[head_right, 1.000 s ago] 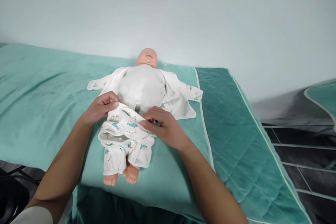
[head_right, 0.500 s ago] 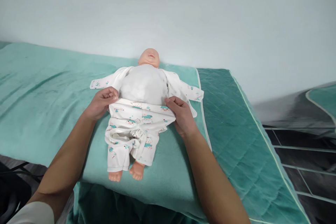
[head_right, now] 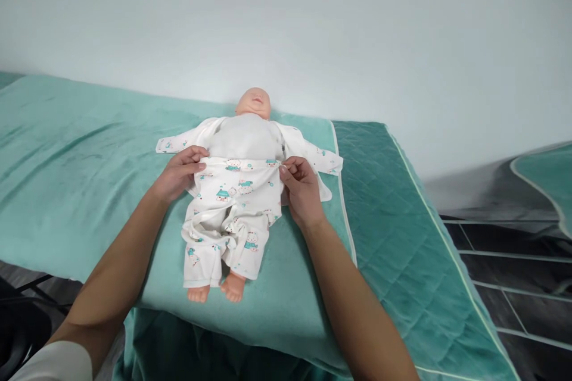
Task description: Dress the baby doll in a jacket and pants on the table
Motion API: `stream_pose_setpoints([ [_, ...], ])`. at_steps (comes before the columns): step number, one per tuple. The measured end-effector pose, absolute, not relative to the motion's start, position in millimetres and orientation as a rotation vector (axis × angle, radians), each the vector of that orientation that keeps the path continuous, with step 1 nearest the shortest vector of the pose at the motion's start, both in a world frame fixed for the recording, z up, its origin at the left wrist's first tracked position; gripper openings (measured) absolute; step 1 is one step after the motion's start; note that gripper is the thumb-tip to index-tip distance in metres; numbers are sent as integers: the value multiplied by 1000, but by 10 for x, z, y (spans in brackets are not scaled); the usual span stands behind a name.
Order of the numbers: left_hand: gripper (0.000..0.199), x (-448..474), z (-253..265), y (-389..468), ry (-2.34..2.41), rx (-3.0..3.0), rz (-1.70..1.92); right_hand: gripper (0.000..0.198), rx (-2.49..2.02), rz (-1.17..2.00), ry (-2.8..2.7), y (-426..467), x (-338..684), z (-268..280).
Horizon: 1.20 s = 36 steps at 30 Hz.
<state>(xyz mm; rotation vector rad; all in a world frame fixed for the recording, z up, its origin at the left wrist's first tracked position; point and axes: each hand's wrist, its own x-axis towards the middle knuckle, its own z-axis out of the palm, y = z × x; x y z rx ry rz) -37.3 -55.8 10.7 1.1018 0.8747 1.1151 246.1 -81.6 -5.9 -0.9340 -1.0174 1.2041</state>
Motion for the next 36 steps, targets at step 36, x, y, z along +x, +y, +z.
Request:
stream_pose_setpoints([
  [36, 25, -295, 19, -540, 1198, 1389, 882, 44, -1535, 1072, -1322, -722, 2505, -183],
])
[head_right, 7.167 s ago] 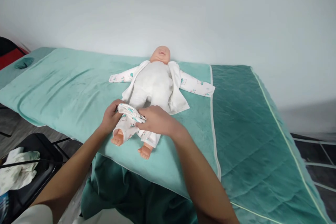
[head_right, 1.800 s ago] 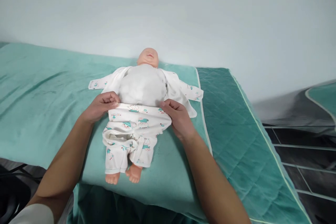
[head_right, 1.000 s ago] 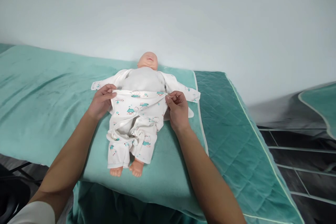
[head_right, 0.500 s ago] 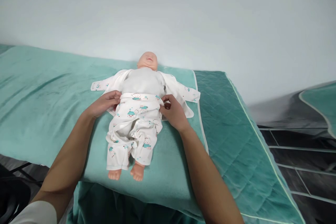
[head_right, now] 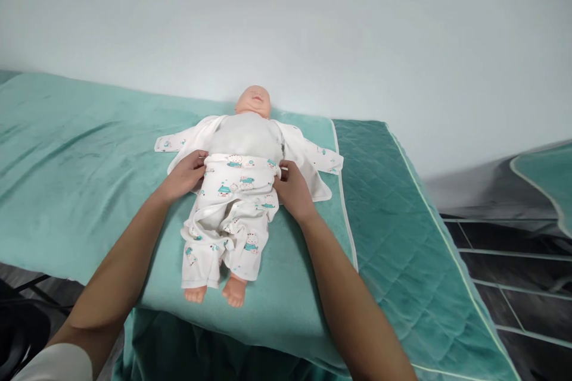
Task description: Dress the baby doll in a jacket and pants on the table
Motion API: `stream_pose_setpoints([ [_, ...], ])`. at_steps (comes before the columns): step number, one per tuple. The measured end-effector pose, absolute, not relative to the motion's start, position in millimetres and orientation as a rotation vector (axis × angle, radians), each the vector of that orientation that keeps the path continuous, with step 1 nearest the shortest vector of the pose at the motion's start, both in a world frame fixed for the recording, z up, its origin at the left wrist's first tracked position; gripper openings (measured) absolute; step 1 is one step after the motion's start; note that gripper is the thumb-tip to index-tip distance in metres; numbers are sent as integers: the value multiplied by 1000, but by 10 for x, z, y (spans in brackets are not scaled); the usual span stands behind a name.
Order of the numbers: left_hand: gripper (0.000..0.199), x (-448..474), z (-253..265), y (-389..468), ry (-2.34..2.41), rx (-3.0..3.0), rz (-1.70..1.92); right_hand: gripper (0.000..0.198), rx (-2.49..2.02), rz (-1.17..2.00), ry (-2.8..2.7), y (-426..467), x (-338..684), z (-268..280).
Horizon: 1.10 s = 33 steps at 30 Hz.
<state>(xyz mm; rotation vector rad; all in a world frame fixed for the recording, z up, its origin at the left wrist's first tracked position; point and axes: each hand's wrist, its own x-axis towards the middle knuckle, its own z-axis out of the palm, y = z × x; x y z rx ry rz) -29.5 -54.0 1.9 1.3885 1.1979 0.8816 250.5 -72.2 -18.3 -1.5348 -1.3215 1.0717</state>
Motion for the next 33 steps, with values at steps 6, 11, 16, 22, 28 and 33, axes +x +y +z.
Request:
stream_pose_setpoints([
  [6, 35, -214, -21, -570, 1177, 1178, 1027, 50, -1295, 1303, -1183, -749, 2458, -155],
  [11, 44, -165, -70, -533, 1002, 1015, 1109, 40, -1109, 1371, -1168, -713, 2465, -199],
  [16, 46, -129, -97, -500, 900, 966, 1155, 38, -1072, 1367, -1148, -672, 2465, -234],
  [22, 45, -194, -72, -521, 901, 1069, 1106, 39, -1088, 1321, -1240, -696, 2488, -215],
  [28, 54, -194, 23, -568, 1100, 1274, 995, 46, -1191, 1283, -1322, -711, 2496, -225],
  [33, 39, -149, 15, -577, 1222, 1376, 983, 41, -1184, 1271, -1289, -741, 2480, -218],
])
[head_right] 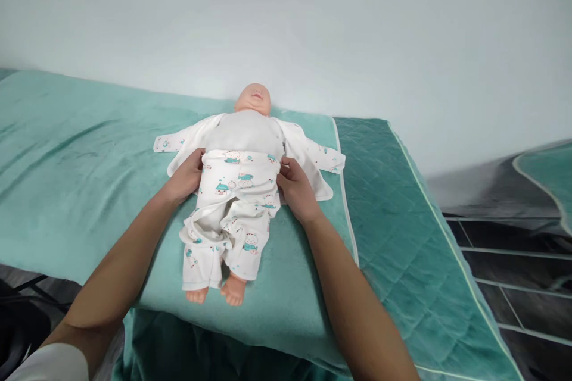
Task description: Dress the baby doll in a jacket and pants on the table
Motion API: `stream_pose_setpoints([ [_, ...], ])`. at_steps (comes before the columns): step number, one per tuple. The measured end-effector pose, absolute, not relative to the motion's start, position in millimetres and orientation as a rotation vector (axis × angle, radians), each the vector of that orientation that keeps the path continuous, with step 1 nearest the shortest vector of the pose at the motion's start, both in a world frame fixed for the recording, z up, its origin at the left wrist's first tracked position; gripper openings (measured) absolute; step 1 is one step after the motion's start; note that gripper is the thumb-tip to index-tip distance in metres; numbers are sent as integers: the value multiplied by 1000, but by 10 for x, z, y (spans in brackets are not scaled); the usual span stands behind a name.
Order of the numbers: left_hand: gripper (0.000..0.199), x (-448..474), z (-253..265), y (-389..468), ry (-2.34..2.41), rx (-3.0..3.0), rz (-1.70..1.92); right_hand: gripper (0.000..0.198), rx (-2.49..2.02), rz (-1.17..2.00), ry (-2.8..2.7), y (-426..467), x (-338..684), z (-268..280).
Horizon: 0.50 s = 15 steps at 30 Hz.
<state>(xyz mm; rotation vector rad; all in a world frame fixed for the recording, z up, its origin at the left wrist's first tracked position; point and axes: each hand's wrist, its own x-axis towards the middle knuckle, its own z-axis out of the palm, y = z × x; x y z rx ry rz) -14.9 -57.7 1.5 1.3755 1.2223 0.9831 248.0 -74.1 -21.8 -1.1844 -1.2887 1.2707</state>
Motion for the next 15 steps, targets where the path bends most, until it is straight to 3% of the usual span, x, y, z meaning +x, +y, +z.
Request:
stream_pose_setpoints([
  [7, 2, -154, -99, -507, 1267, 1455, 1211, 28, -1195, 1138, -1277, -695, 2461, -266],
  [15, 10, -162, 42, -565, 1317, 1727, 1481, 18, -1257, 640, -1282, -792, 2433, -139],
])
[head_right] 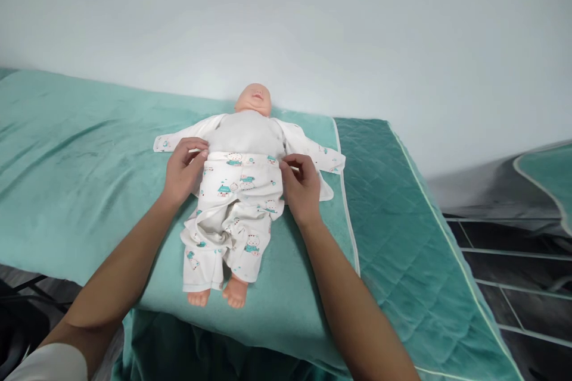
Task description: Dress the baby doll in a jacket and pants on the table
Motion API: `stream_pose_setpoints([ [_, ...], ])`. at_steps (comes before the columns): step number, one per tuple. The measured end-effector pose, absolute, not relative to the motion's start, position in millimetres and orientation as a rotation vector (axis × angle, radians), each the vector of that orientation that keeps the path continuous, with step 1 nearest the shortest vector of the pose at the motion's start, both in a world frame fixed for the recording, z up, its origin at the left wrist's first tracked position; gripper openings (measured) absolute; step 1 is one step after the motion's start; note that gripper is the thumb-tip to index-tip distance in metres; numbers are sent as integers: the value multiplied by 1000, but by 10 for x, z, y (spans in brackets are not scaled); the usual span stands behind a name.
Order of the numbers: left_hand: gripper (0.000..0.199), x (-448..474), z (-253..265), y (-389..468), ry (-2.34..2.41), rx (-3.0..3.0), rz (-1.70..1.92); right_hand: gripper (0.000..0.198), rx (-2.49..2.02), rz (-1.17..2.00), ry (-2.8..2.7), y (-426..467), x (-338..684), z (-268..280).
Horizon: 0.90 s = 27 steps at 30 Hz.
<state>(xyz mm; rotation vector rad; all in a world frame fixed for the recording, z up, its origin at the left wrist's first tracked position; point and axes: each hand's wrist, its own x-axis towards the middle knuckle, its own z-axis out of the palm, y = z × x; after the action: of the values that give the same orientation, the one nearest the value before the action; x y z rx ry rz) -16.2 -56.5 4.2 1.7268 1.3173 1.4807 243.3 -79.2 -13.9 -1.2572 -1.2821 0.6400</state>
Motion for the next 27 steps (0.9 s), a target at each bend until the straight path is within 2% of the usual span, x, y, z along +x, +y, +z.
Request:
stream_pose_setpoints([
  [6, 13, -183, 66, -589, 1267, 2079, 1369, 18, -1158, 659, -1504, -839, 2431, -63],
  [14, 16, -172, 164, -576, 1114, 2094, 1150, 20, -1087, 707, -1697, -738, 2486, -35],
  [19, 19, -183, 173, -541, 1114, 2061, 1084, 23, -1087, 580, -1774, -728, 2481, -30],
  [23, 19, -177, 164, -540, 1079, 2132, 1074, 15, -1043, 372, -1842, -732, 2470, -41],
  [27, 18, -105, 192, -439, 1149, 2154, 1077, 17, -1070, 399, -1863, -692, 2433, -14],
])
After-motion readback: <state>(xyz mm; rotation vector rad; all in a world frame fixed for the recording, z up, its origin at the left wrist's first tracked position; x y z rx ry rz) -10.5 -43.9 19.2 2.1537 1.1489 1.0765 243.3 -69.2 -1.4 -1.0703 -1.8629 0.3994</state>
